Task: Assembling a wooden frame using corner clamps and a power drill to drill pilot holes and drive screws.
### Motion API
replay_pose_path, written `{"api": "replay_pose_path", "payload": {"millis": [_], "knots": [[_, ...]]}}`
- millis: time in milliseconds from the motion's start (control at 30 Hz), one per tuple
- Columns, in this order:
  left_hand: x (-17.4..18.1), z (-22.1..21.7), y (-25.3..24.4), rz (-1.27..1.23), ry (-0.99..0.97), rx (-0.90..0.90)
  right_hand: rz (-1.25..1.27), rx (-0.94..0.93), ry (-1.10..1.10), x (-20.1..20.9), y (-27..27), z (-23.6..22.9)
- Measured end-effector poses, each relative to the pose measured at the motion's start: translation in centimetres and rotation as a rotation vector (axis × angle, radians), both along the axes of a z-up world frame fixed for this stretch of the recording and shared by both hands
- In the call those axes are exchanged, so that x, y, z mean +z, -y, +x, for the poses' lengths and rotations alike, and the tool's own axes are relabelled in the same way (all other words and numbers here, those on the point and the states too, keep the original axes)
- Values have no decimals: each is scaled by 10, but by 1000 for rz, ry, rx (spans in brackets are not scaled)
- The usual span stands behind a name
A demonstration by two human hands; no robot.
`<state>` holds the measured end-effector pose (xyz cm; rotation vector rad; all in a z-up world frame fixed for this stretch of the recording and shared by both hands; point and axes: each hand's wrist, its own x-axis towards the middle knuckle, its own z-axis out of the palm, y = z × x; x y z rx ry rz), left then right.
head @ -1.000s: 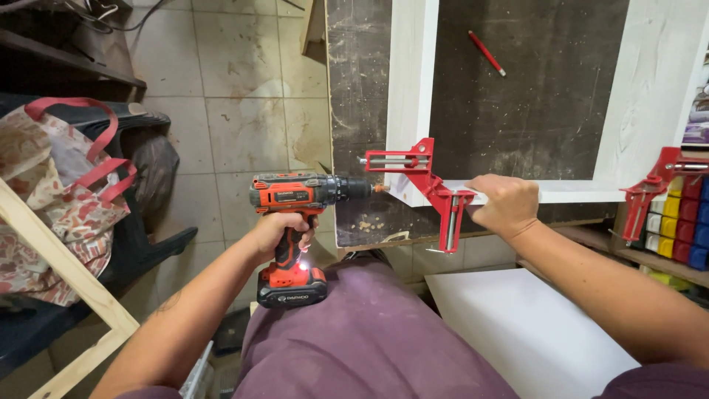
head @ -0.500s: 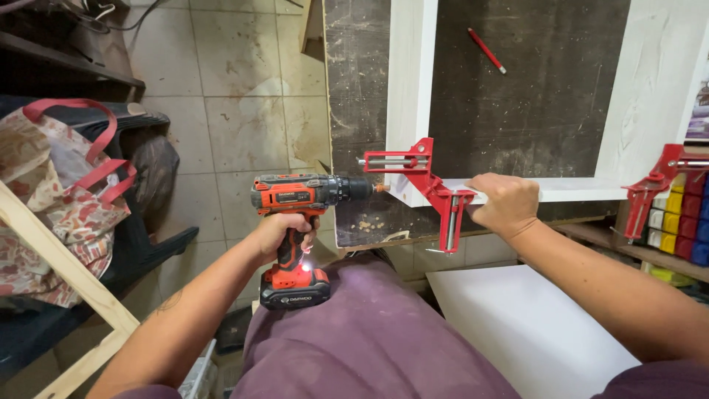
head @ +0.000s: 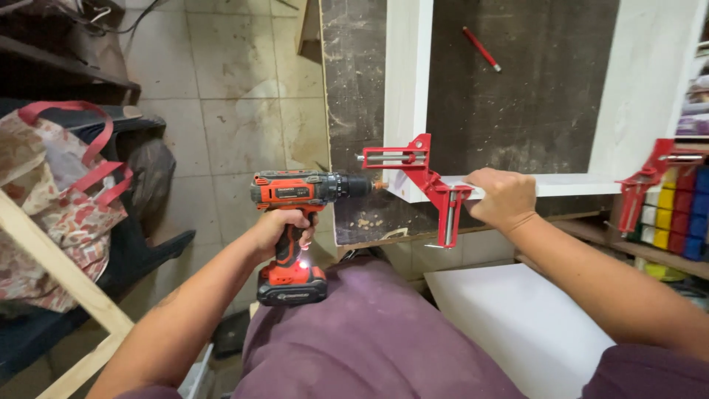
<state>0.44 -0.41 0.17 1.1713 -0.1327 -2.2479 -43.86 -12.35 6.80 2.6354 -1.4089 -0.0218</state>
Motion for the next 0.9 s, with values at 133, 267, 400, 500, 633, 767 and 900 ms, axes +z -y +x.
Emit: {"api": "replay_pose_path", "payload": {"millis": [133, 267, 400, 500, 633, 767, 900], "knots": [[9, 18, 0, -45, 22, -7, 9, -20, -28, -6, -1, -7], [35, 52, -11, -39, 90, 38, 21, -34, -48, -12, -1, -11], [37, 76, -38, -84, 56, 144, 37, -74, -30, -5, 2, 2], [19, 85, -57, -97, 53, 246, 107, -121, 9, 1, 0, 6], [38, 96, -69, -145, 90, 315, 154, -158, -14, -5, -4, 5], [35, 122, -53, -146, 106, 364, 241, -214, -60, 8, -2, 10], [40, 159, -16, -113, 141, 354, 398, -244, -155, 10, 3, 10]]}}
